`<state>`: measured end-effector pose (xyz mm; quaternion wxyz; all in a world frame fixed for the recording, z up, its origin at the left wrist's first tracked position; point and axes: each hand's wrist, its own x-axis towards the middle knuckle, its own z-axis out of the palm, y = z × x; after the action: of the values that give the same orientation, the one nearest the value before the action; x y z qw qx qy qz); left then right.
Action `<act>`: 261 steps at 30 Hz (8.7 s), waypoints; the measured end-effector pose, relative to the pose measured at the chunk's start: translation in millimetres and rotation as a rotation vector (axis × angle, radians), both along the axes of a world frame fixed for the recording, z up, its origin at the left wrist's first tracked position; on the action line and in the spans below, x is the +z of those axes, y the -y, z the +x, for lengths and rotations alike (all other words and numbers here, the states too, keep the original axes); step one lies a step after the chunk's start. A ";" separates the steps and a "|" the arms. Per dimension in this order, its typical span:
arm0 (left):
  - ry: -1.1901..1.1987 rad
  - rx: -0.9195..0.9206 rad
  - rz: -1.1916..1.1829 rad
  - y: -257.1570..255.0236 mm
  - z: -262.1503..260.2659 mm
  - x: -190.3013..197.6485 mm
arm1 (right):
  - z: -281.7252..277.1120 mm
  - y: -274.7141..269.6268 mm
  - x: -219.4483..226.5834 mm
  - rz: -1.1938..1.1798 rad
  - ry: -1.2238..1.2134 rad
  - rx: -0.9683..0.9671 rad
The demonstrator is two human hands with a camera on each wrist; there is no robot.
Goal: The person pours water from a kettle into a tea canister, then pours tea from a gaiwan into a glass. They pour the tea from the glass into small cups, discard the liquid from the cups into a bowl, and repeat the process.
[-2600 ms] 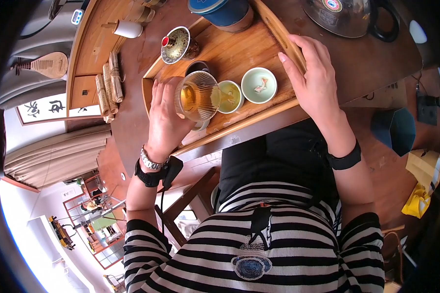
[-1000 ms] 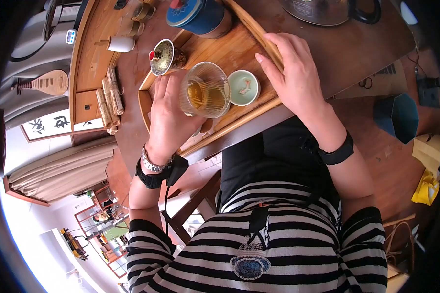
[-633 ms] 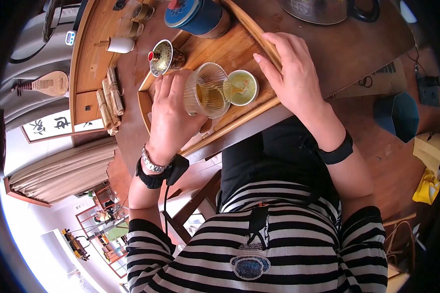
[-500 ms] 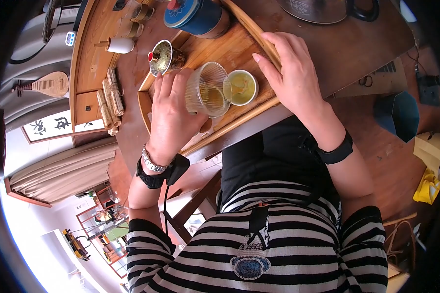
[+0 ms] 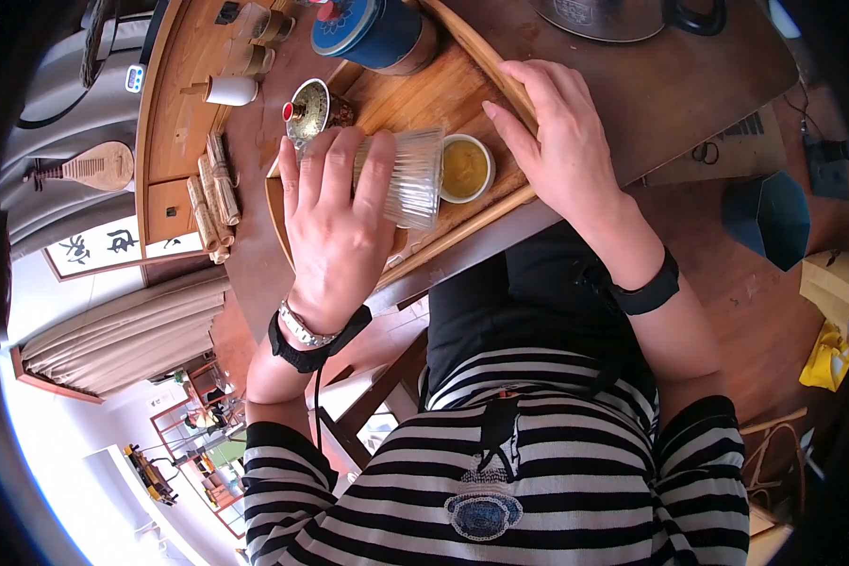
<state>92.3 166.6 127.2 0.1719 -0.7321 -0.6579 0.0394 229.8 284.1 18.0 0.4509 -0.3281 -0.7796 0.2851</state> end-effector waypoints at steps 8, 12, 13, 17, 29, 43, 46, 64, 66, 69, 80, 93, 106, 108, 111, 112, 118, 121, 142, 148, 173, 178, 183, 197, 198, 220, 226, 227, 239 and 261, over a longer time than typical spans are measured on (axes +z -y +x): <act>-0.149 -0.056 0.089 1.8 1.4 -5.3 | -0.2 0.0 0.5 0.008 0.007 -0.003; -0.142 -0.080 0.123 3.3 -5.9 -10.6 | -0.4 -0.3 -0.2 0.019 -0.008 -0.002; -0.085 -0.089 0.143 3.3 -9.5 -11.8 | -0.1 -0.4 -0.4 0.021 -0.011 -0.001; 0.268 0.050 0.212 9.3 -22.6 -11.9 | 0.2 -0.5 -0.3 0.018 -0.014 -0.002; 1.576 0.435 0.589 64.8 -84.0 -21.9 | 0.2 0.6 3.3 -0.012 0.037 -0.010; 1.521 0.570 0.768 58.7 -149.6 -72.3 | 4.2 -2.4 5.5 0.015 0.131 0.011; 1.550 0.573 0.812 53.0 -152.5 -77.4 | 5.0 -3.6 5.7 0.017 0.160 0.011; 1.571 0.540 0.812 56.0 -157.0 -90.9 | 1.3 -6.5 -0.8 -0.026 0.169 0.020; 1.560 0.509 0.803 60.0 -155.1 -87.8 | 0.8 -6.8 -2.3 -0.016 0.166 0.022; 1.679 0.440 0.713 70.4 -148.1 -75.7 | 1.1 -11.8 -8.8 -0.035 0.118 0.057; 0.906 0.904 0.501 136.6 -119.8 -98.3 | 0.3 -14.4 -8.5 -0.066 0.129 0.082; 0.693 1.016 0.544 134.3 -105.6 -117.4 | -1.1 -14.6 -5.0 -0.047 0.190 0.065; 0.622 1.039 0.529 133.5 -107.3 -119.3 | -4.6 -23.1 -13.7 -0.001 0.176 0.058; 0.614 1.030 0.537 133.5 -108.6 -122.6 | -3.4 -22.1 -14.1 0.028 0.168 0.069; 0.720 1.026 0.496 135.1 -104.9 -115.2 | -2.7 -20.2 -12.7 0.031 0.158 0.075; 0.721 1.028 0.491 136.2 -103.7 -115.3 | -2.2 -19.5 -13.1 0.027 0.162 0.075; 0.770 1.003 0.475 137.8 -98.4 -108.3 | -0.4 -8.1 4.9 0.213 0.292 -0.005; 0.725 1.025 0.468 137.8 -98.3 -108.8 | -8.8 15.9 36.9 0.394 0.211 0.110; 0.562 1.086 0.447 136.0 -90.1 -104.5 | -44.2 65.7 41.3 0.271 0.588 0.411; 0.530 1.104 0.439 135.2 -88.7 -104.3 | -45.3 69.1 38.7 0.267 0.567 0.432; 0.732 0.570 0.232 95.3 -31.7 -83.8 | -12.8 44.7 29.3 0.192 0.485 0.277; 0.796 0.593 0.289 94.6 -32.4 -87.2 | -14.0 44.2 26.9 0.164 0.443 0.272; 0.796 0.589 0.301 95.6 -31.3 -85.4 | -15.1 47.0 29.7 0.134 0.455 0.286; 0.776 0.592 0.323 96.5 -30.2 -85.7 | -18.8 56.2 41.0 0.102 0.540 0.345; 0.770 0.590 0.326 96.3 -30.2 -85.7 | -20.1 57.5 42.8 0.111 0.533 0.364; 0.744 0.562 0.345 97.0 -30.5 -87.5 | -45.3 71.0 37.4 0.109 0.548 0.520; 0.777 0.570 0.341 96.8 -29.3 -84.2 | -43.6 70.5 38.5 0.091 0.549 0.543; 0.777 0.569 0.340 96.9 -29.7 -84.6 | -43.0 70.5 39.1 0.090 0.548 0.542; 0.840 0.553 0.309 98.2 -32.1 -83.1 | -20.2 21.3 25.5 0.299 0.144 0.040; 0.873 0.571 0.183 25.2 -62.3 -73.0 | -15.6 19.2 11.8 0.340 0.220 -0.106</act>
<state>30.0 141.4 54.2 -0.0724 -0.4542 -0.8422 -0.2813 214.2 264.9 29.9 0.4262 -0.3170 -0.8427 0.0880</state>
